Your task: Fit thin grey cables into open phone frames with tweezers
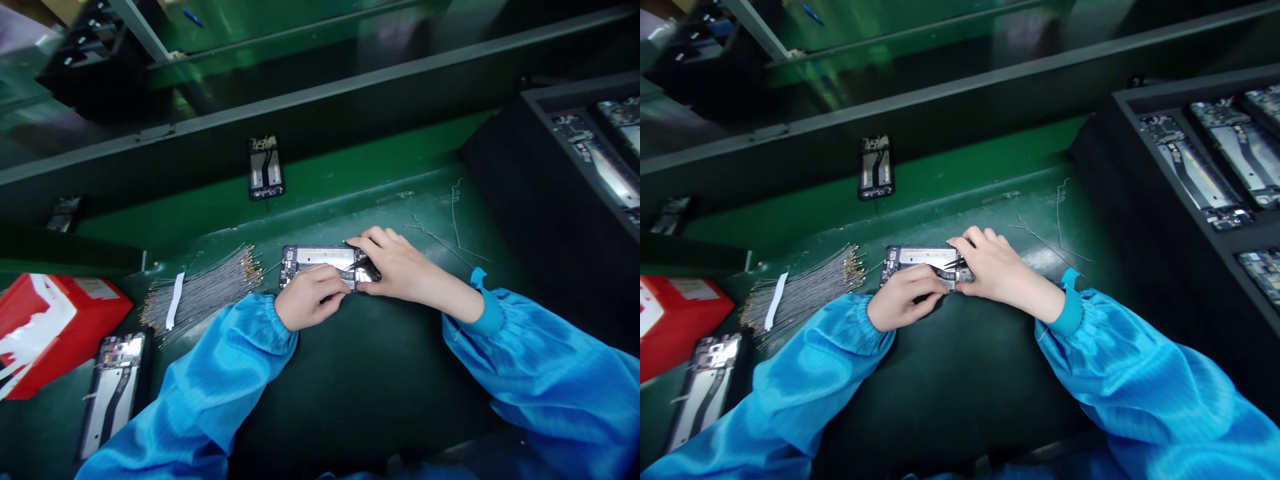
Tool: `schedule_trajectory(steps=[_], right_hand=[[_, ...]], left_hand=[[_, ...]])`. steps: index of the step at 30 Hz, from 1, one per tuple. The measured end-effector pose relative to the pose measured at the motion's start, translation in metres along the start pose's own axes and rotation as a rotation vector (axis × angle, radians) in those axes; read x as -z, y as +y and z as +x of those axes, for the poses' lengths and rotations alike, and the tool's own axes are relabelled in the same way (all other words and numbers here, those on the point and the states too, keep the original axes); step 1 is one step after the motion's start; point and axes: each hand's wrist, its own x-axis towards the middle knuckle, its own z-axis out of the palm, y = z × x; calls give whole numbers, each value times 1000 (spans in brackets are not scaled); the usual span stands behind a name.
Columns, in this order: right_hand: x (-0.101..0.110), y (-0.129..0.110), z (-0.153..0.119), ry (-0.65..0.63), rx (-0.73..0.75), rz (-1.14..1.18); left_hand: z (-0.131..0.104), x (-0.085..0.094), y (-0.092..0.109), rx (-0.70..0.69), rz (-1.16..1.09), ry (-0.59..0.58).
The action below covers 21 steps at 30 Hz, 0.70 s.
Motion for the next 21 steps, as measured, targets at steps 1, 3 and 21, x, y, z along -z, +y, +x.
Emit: schedule_trajectory(steps=[1,3,21], right_hand=[[0,1,1,-7,1,-3],[1,3,3,-25,-2,-11],[2,-1,8,-37,104,-23]], left_hand=[[0,0,0,-5,-7,-4],[0,1,-1,-16,-10,-14],[0,-4,-1,97,67,69]])
